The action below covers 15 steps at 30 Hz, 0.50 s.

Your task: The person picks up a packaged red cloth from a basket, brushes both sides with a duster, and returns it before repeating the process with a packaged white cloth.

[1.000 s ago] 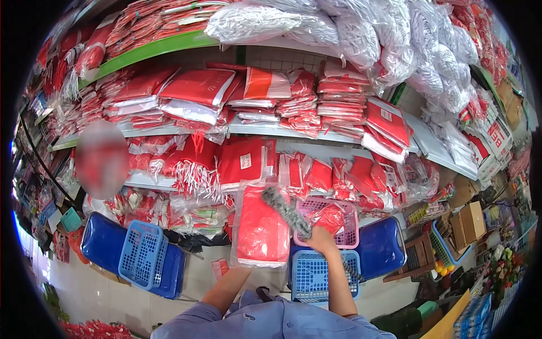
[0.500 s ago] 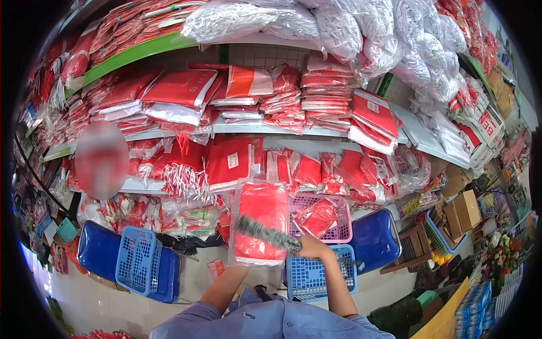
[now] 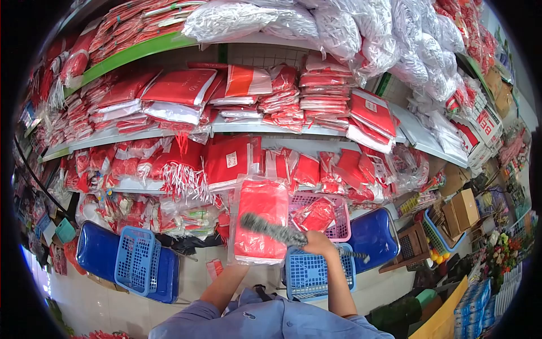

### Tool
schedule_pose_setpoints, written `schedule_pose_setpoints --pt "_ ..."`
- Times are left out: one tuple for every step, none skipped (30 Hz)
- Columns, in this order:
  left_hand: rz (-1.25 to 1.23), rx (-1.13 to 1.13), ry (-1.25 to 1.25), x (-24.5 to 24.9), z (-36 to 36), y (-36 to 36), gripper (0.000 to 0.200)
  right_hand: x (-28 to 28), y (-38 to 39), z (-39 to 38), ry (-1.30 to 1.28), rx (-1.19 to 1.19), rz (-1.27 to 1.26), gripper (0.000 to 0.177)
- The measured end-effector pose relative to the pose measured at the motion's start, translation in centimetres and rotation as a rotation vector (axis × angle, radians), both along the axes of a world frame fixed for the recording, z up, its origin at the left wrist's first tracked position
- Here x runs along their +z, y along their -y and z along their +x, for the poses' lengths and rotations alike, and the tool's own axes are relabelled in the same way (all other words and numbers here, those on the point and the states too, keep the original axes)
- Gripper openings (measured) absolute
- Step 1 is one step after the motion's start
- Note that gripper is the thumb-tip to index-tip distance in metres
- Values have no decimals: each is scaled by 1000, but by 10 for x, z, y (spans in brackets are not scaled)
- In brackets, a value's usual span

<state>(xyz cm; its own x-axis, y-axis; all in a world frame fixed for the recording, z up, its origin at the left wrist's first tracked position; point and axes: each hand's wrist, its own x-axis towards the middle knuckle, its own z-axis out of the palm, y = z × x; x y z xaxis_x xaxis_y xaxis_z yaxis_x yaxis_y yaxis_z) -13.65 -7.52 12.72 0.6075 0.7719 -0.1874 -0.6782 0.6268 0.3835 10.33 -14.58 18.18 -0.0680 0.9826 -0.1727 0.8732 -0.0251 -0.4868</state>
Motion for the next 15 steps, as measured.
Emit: schedule_pose_setpoints --pt "-4 1 4 -1 0 0 60 1 -3 0 79 -93 8 30" --pt "-5 -1 2 -1 0 1 60 1 -2 -2 27 -235 142 30" --pt "-7 -2 5 -1 0 2 60 3 0 -4 -25 -205 121 31" --pt "-4 -5 -2 0 0 2 60 8 3 -7 -77 -175 100 32" --pt "-5 -9 -2 0 0 1 60 12 4 -9 -128 -146 80 32" --pt "-6 -9 -3 0 0 2 60 14 5 -10 -179 -117 58 33" --pt "-5 -12 -3 0 0 2 60 13 6 -12 -159 -24 10 33" --pt "-4 -15 -5 0 0 1 60 11 6 -14 -138 68 -37 34" --pt "-8 -18 -4 0 -1 1 60 10 7 -15 -117 161 -84 34" --pt "-2 -18 -9 0 0 2 61 4 4 -13 -137 91 -208 35" --pt "-1 -22 -7 -1 0 2 61 -1 3 -10 -121 15 -155 35" --pt "-3 -24 -10 -1 -1 1 61 -5 2 -6 -105 -61 -102 36" --pt "3 -23 -9 -1 0 2 61 -9 1 -4 -88 -138 -48 36" --pt "4 -26 -11 -1 -1 2 61 -15 1 -6 -25 -229 47 37" --pt "8 -25 -9 -1 -1 1 61 -19 2 -6 -41 -199 28 37"
